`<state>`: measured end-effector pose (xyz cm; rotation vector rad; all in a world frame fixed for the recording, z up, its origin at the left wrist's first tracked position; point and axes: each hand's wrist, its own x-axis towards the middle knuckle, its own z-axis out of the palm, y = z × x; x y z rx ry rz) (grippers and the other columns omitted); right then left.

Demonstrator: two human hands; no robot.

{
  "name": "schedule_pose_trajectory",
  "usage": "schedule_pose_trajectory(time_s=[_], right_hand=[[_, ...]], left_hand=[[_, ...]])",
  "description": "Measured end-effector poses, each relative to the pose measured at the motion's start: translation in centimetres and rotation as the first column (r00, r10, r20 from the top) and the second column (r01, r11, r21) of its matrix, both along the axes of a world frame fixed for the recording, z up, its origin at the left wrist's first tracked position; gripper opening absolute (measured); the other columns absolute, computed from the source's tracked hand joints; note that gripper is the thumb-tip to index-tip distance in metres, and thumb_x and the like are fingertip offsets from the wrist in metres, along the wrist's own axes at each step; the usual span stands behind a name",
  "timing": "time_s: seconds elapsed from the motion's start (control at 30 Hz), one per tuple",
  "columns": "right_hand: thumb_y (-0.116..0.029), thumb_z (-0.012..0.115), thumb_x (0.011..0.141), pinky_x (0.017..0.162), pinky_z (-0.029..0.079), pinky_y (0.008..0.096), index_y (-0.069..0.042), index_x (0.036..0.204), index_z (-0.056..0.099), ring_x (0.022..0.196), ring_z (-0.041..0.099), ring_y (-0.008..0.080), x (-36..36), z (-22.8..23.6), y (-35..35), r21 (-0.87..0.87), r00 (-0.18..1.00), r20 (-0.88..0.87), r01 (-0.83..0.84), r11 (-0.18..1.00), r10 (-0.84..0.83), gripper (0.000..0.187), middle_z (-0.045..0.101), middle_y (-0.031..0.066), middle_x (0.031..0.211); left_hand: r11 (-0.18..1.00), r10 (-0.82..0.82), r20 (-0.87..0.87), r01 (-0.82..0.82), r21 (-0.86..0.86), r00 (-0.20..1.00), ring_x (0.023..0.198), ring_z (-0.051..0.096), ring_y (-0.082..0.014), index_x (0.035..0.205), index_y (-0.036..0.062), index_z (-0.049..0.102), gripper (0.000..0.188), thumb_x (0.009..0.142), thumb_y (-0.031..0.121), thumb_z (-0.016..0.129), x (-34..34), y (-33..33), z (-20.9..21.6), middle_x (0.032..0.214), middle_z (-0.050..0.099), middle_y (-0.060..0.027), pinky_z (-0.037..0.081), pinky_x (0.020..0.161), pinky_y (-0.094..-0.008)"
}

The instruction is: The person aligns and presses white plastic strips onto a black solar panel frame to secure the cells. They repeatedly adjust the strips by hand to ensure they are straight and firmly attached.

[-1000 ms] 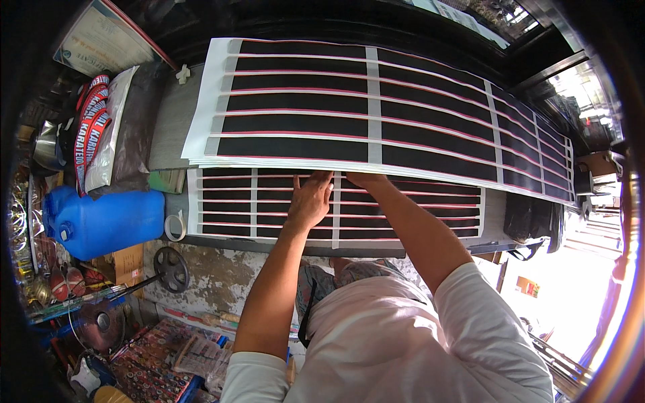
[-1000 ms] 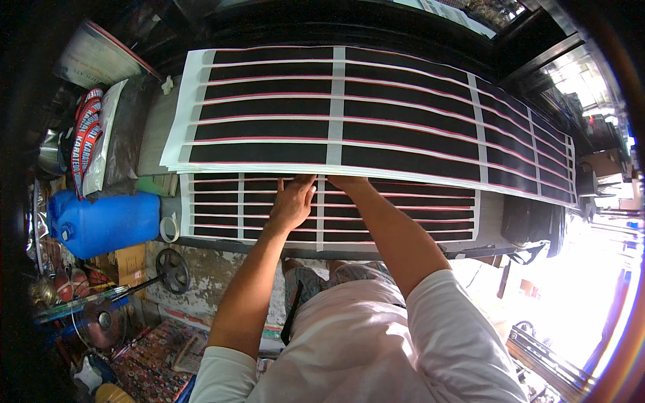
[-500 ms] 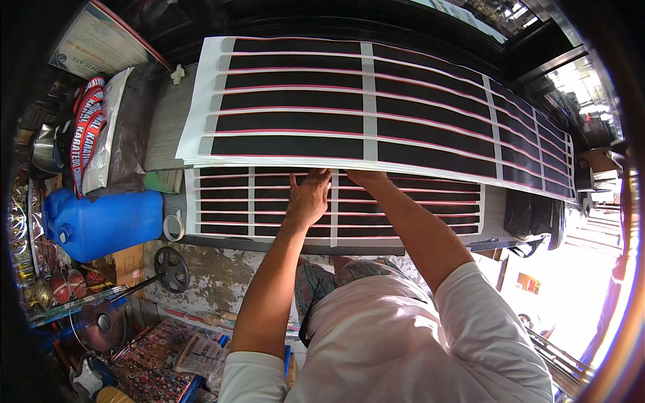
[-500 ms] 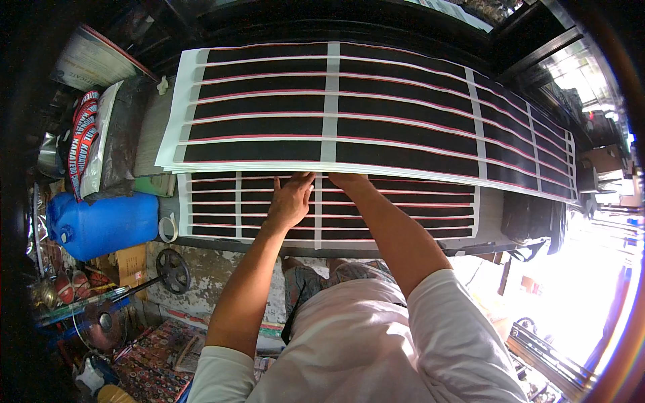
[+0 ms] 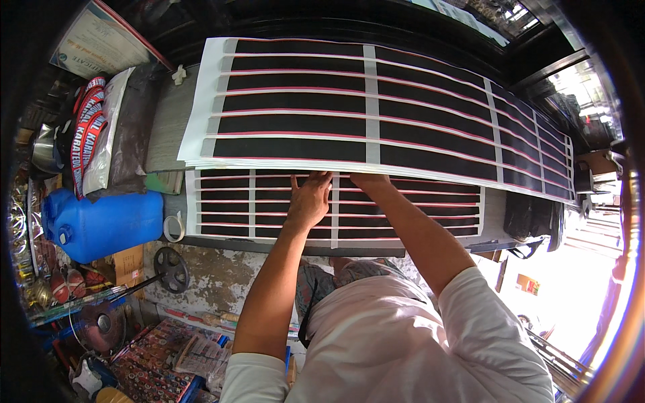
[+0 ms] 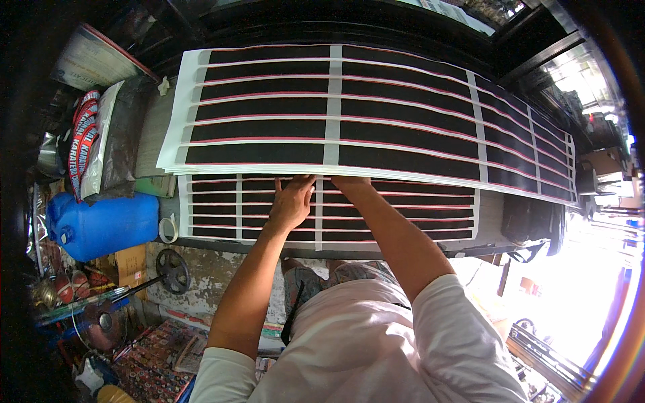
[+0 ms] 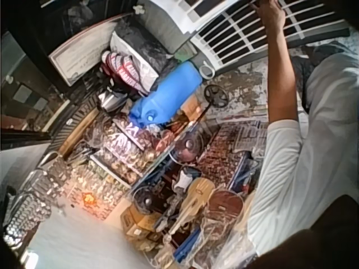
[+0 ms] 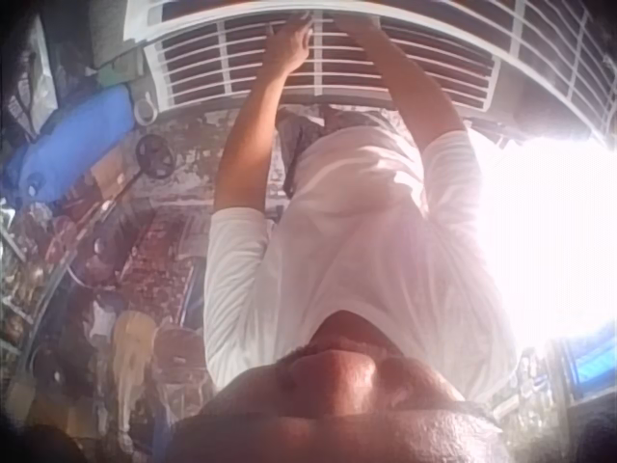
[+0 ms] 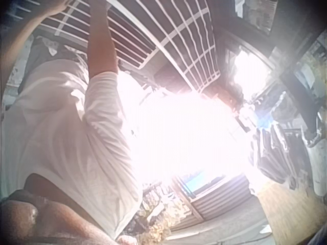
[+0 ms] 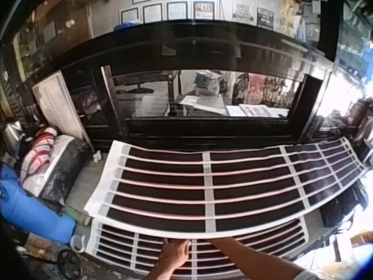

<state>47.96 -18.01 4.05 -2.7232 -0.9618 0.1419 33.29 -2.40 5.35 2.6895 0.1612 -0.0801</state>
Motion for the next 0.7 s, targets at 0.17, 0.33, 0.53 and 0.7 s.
schedule_pose_trajectory(time_s=[0.17,0.33,0.53,0.7], right_hand=[[-0.016,0.062,0.098,0.116,0.051,0.0509,-0.003,0.137,0.066,0.132,0.064,0.0419,-0.3,-1.3,0.1,0.068,0.975,-0.189,-0.103,0.992,0.114,0.042,0.067,0.0229,0.14],[-0.014,0.068,0.084,0.108,0.056,0.0551,0.005,0.112,0.077,0.121,0.069,0.0416,-1.3,-5.5,-1.7,-0.234,0.872,0.307,-0.319,0.919,0.381,0.035,0.073,0.0215,0.125],[-0.014,0.071,0.074,0.099,0.061,0.0534,0.004,0.104,0.08,0.108,0.073,0.0382,-1.9,-5.5,-1.4,-0.188,0.746,0.549,-0.328,0.926,0.377,0.036,0.076,0.0179,0.113],[-0.013,0.07,0.075,0.098,0.062,0.0519,0.003,0.105,0.08,0.108,0.074,0.0379,-1.7,-5.6,-1.7,-0.085,0.797,0.51,-0.327,0.941,0.323,0.036,0.075,0.0179,0.114]], left_hand=[[1.0,0.014,0.011,-0.014,-0.024,1.0,0.146,0.058,-0.0282,0.156,0.0159,0.056,0.044,0.114,0.024,0.052,-0.1,0.0,0.1,0.156,0.061,-0.0109,0.028,0.122,-0.0797],[1.0,0.009,0.02,-0.009,-0.006,1.0,0.147,0.057,-0.0279,0.159,0.0176,0.053,0.046,0.114,0.024,0.052,0.0,-0.3,-0.2,0.157,0.06,-0.0112,0.028,0.122,-0.0803],[1.0,0.015,0.015,-0.015,0.011,1.0,0.149,0.054,-0.0262,0.16,0.0187,0.052,0.046,0.115,0.025,0.05,-0.3,0.2,-0.6,0.16,0.058,-0.0083,0.028,0.122,-0.0801],[1.0,0.019,-0.003,-0.019,-0.005,1.0,0.15,0.053,-0.0244,0.154,0.0153,0.057,0.043,0.113,0.022,0.052,-0.2,0.0,-0.3,0.157,0.06,-0.006,0.026,0.123,-0.0804]])
